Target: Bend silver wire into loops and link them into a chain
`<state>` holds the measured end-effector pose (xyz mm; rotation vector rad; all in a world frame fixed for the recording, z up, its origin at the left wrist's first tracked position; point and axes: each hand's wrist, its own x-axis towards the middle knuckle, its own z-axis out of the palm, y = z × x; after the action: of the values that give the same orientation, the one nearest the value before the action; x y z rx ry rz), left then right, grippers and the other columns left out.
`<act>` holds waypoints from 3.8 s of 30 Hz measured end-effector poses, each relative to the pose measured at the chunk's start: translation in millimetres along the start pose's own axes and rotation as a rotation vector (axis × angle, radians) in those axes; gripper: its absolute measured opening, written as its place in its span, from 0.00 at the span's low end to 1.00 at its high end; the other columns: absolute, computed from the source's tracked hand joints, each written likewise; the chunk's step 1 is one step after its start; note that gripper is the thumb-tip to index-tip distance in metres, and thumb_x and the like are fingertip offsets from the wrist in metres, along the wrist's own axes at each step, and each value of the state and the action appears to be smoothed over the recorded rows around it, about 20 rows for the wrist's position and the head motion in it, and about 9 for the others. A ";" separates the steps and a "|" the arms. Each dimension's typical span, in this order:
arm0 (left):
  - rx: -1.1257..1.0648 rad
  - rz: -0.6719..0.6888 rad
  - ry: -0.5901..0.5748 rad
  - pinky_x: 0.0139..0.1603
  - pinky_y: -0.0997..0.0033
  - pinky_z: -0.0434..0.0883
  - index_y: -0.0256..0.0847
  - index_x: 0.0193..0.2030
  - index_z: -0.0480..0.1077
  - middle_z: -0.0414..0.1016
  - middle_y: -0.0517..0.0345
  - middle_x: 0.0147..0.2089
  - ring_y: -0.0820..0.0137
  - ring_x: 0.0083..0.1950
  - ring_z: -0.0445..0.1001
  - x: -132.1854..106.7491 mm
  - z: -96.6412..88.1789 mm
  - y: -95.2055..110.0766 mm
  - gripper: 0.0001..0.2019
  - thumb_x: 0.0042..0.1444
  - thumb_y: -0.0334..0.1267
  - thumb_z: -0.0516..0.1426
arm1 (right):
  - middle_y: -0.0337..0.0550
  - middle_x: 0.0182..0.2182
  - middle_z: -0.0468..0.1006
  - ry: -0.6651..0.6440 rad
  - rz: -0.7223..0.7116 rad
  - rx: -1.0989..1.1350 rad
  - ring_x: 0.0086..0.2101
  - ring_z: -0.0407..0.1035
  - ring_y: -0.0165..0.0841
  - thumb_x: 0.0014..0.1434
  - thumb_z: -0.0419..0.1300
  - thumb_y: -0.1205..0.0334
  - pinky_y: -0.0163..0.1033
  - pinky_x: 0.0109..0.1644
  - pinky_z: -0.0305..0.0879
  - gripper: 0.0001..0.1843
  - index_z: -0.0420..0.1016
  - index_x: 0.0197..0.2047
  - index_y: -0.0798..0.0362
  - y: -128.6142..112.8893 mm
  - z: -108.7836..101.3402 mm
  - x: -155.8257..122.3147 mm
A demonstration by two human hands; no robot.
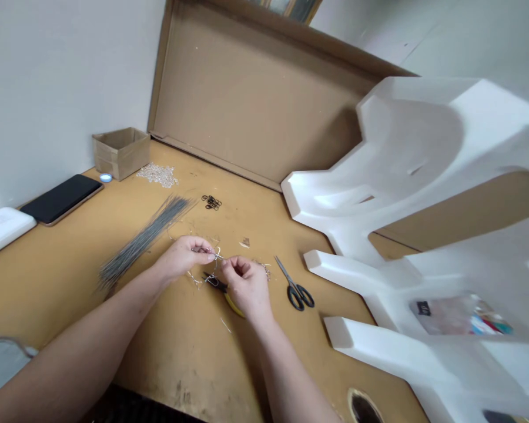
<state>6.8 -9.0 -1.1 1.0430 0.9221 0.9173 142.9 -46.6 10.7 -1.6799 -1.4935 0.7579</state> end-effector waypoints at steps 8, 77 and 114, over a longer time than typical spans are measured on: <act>0.054 0.016 -0.061 0.21 0.76 0.49 0.37 0.17 0.62 0.62 0.66 0.17 0.81 0.18 0.52 3.7 -3.6 -3.2 0.11 0.43 0.41 0.55 | 0.35 0.15 0.64 0.110 -0.200 -0.133 0.19 0.58 0.28 0.47 0.51 0.61 0.33 0.25 0.55 0.09 0.62 0.18 0.52 3.8 3.7 -2.8; 0.005 -0.090 -0.010 0.21 0.76 0.46 0.36 0.20 0.63 0.62 0.66 0.16 0.82 0.16 0.49 2.8 2.1 -4.5 0.05 0.44 0.33 0.54 | 0.35 0.20 0.63 -0.008 -0.119 0.149 0.23 0.56 0.29 0.52 0.52 0.54 0.34 0.27 0.54 0.11 0.64 0.26 0.52 14.0 -8.0 0.1; 0.049 -0.075 -0.097 0.19 0.77 0.40 0.35 0.21 0.63 0.61 0.65 0.15 0.84 0.14 0.48 -1.2 -15.4 7.1 0.05 0.41 0.31 0.56 | 0.46 0.28 0.72 -0.524 0.146 1.003 0.29 0.66 0.35 0.47 0.54 0.57 0.40 0.31 0.62 0.11 0.62 0.18 0.52 22.0 -52.1 0.6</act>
<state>-9.1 -4.0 2.3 1.0777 0.9006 0.7784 198.0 -54.5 20.6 -0.8391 -0.9795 1.7587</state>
